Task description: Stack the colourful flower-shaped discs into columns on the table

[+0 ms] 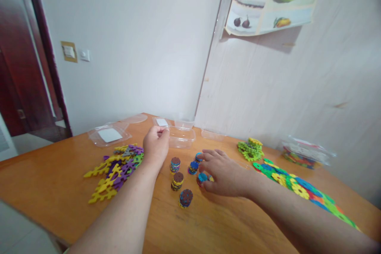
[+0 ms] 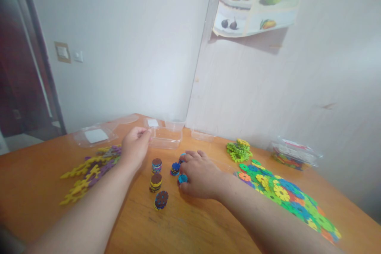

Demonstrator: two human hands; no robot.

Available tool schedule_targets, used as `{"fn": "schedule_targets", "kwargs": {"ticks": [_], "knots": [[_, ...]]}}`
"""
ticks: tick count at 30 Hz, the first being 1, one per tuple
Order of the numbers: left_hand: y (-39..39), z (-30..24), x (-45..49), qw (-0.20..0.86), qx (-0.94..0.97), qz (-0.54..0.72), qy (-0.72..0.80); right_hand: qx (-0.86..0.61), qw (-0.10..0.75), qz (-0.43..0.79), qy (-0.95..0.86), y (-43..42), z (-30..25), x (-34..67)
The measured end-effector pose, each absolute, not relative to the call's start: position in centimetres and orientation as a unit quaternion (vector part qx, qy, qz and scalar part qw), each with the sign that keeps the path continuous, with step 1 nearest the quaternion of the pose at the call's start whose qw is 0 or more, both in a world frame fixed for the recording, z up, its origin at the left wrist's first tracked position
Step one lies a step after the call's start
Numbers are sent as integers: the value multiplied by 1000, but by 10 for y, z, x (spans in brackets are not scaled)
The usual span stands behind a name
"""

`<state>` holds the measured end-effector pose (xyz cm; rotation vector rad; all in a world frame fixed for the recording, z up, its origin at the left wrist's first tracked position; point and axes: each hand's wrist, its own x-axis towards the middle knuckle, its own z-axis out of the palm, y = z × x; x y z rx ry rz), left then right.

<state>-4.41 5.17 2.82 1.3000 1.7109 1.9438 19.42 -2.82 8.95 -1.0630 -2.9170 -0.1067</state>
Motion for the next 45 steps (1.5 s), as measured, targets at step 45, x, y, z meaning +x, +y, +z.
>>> {"fn": "schedule_targets", "kwargs": {"ticks": [45], "knots": [[52, 28, -44, 117, 448, 665, 585, -344, 49, -10, -938, -34, 96, 204]]}}
